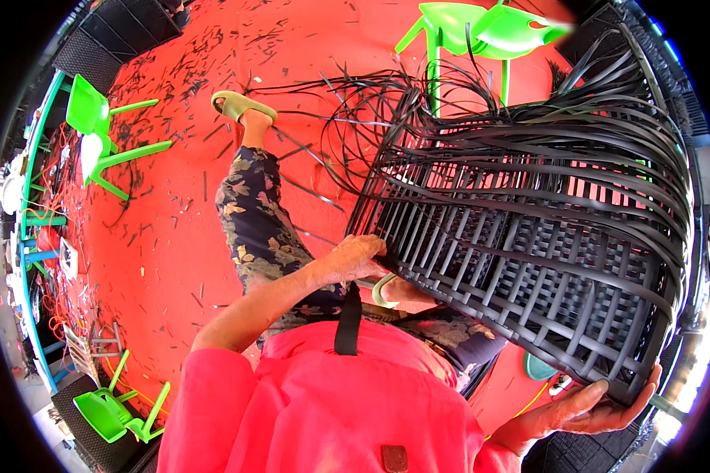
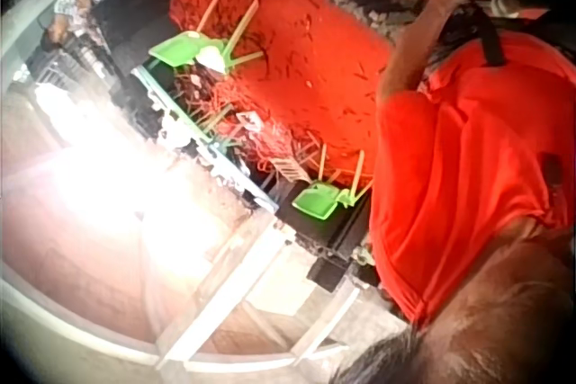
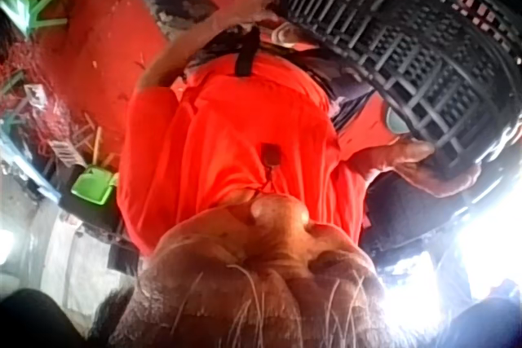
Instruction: The person weaves black plastic strips onto a frame to construct a piece of furniture, threading the strips through the existing lattice and pulling them tight by hand.
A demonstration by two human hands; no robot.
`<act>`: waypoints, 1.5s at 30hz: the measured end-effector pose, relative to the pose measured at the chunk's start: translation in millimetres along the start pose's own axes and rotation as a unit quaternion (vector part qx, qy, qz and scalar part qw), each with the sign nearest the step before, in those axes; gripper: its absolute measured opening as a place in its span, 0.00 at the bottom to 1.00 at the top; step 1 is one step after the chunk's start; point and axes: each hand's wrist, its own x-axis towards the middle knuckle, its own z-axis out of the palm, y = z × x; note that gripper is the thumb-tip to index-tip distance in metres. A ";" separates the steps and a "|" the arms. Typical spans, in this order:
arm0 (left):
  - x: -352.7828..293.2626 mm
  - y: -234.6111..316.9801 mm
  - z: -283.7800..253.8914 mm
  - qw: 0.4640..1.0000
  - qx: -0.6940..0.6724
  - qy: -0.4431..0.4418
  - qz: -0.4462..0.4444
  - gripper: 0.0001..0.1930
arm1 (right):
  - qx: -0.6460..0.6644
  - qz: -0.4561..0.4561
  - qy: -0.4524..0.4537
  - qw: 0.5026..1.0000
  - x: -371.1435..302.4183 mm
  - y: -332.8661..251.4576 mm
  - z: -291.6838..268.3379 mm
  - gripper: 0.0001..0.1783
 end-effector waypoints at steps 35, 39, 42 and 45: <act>17.3 39.9 -37.7 0.967 -0.203 -0.125 -0.088 0.17 | -0.034 -0.113 -0.063 0.991 17.0 7.9 -16.6 0.36; -12.3 -39.6 -55.3 0.903 -0.196 -0.297 -0.241 0.19 | -0.030 -0.199 -0.155 0.967 27.5 -9.0 -20.9 0.33; -10.6 -62.4 -41.1 0.947 -0.172 -0.255 -0.096 0.20 | -0.056 -0.143 -0.147 0.977 34.7 -54.8 -0.3 0.12; 8.9 -39.1 -55.8 0.937 0.301 -0.172 -0.037 0.12 | 0.008 -0.162 -0.113 0.980 37.5 -68.4 6.5 0.17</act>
